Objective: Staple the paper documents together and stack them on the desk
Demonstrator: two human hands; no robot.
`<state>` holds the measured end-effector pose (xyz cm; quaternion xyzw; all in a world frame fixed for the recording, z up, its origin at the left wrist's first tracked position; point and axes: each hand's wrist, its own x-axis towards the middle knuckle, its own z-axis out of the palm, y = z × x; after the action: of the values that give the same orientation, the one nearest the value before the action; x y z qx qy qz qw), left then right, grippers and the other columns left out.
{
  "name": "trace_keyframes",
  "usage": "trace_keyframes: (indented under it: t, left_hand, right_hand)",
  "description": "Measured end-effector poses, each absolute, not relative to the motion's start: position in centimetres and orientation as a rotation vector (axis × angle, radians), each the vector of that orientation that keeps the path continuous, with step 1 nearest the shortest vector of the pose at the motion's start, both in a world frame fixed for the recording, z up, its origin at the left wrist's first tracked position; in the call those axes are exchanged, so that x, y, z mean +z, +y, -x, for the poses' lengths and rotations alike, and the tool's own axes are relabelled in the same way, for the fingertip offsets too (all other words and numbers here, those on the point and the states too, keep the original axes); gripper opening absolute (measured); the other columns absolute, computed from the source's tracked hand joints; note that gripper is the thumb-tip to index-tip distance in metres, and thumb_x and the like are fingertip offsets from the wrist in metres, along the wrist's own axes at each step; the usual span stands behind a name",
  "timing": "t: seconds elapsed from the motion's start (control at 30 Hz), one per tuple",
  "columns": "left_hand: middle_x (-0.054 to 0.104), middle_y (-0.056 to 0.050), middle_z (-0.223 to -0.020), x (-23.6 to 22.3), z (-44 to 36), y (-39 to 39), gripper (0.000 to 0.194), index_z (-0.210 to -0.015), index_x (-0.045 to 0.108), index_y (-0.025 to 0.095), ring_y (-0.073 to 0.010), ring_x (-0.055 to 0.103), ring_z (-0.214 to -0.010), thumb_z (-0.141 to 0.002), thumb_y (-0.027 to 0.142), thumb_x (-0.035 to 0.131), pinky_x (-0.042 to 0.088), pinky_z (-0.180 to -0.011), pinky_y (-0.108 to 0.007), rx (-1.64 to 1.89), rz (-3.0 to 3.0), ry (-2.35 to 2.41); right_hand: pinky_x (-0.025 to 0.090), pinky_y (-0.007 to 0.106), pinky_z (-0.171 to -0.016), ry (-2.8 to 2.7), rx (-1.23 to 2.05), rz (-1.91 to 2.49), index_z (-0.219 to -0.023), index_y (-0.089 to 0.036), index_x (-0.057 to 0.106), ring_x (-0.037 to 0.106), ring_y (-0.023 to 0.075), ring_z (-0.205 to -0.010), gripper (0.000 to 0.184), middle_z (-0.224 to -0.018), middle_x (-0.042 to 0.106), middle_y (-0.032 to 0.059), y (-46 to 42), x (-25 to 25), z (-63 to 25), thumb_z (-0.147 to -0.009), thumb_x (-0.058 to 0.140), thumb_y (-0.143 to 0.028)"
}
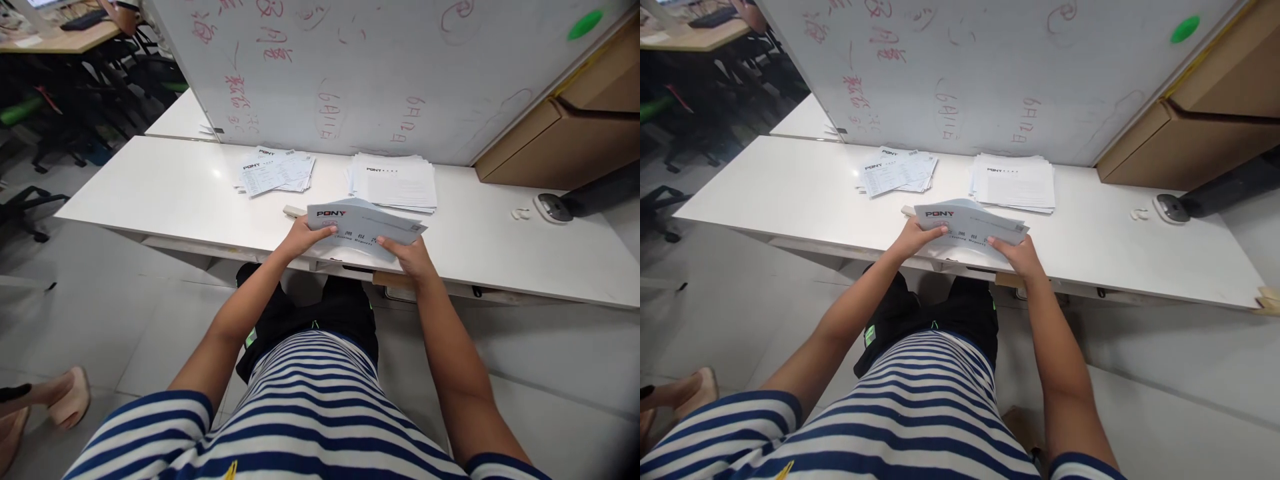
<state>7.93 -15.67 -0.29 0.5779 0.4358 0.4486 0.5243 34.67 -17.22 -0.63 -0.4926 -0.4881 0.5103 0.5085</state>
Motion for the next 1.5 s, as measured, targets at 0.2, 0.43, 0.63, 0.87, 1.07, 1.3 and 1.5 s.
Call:
trace_keyframes:
  t: [0.2,0.43,0.63,0.87,1.07,1.3,1.5]
  left_hand:
    - [0.065,-0.007,-0.130,2.9,-7.5,-17.0,0.049,-0.124,0.066,0.025,-0.0249,0.061,-0.118,-0.079,0.041,0.075,0.048,-0.103,-0.040,1.121,-1.632,1.066]
    - [0.074,-0.009,-0.112,-0.7,-8.6,-18.0,0.040,-0.106,0.073,0.018,-0.0282,0.066,-0.109,-0.077,0.045,0.076,0.053,-0.097,-0.046,1.037,-1.366,1.117]
    - [0.072,-0.010,-0.118,-1.2,-9.5,-18.5,0.042,-0.111,0.071,0.017,-0.0280,0.065,-0.114,-0.082,0.047,0.071,0.051,-0.100,-0.046,1.073,-1.267,1.230]
    - [0.070,-0.010,-0.122,0.1,-9.3,-19.2,0.048,-0.123,0.064,0.020,-0.0251,0.065,-0.108,-0.087,0.052,0.064,0.052,-0.093,-0.039,1.019,-1.486,1.250]
    - [0.069,-0.010,-0.116,2.2,-6.8,-15.1,0.046,-0.123,0.062,0.022,-0.0228,0.062,-0.105,-0.100,0.052,0.036,0.047,-0.094,-0.037,1.193,-1.804,1.539]
    - [0.060,-0.013,-0.135,0.3,-5.4,-8.5,0.049,-0.128,0.060,0.018,-0.0320,0.046,-0.131,-0.098,0.045,0.032,0.034,-0.109,-0.049,0.546,-2.306,1.536]
    - [0.039,-0.014,-0.155,-0.5,-5.5,-8.6,0.060,-0.148,0.040,0.018,-0.0336,0.038,-0.140,-0.099,0.048,0.025,0.035,-0.109,-0.053,0.504,-2.201,1.614]
  right_hand:
    - [0.048,0.048,-0.103,-1.127,1.123,1.054,-0.097,-0.023,0.076,0.067,0.0287,-0.110,0.042,-0.096,0.077,0.0016,-17.8,0.4,-34.1,-0.060,0.088,-0.040]
    - [0.049,0.046,-0.102,-0.987,1.212,1.139,-0.094,-0.021,0.075,0.066,0.0290,-0.111,0.045,-0.098,0.077,0.0040,-18.0,-2.8,-33.9,-0.056,0.089,-0.040]
    - [0.048,0.047,-0.102,-1.076,1.080,1.371,-0.097,-0.017,0.073,0.067,0.0284,-0.109,0.043,-0.103,0.076,0.0077,-19.0,-2.8,-33.2,-0.065,0.084,-0.044]
    - [0.048,0.047,-0.105,-1.171,0.921,1.594,-0.097,-0.017,0.075,0.067,0.0319,-0.110,0.043,-0.106,0.075,0.0107,-21.1,-2.1,-34.4,-0.068,0.081,-0.048]
    - [0.056,0.050,-0.096,-0.823,1.211,1.632,-0.107,-0.016,0.072,0.070,0.0333,-0.103,0.054,-0.111,0.074,0.0132,-24.3,-3.1,-35.7,-0.060,0.088,-0.039]
    - [0.059,0.046,-0.093,-0.662,1.525,1.437,-0.098,-0.019,0.074,0.072,0.0308,-0.102,0.037,-0.110,0.075,0.0088,-25.2,-3.9,-32.2,-0.064,0.085,-0.030]
    - [0.062,0.042,-0.086,-0.681,1.613,1.416,-0.097,-0.020,0.075,0.073,0.0291,-0.099,0.031,-0.111,0.075,0.0072,-24.4,-3.2,-31.7,-0.068,0.081,-0.026]
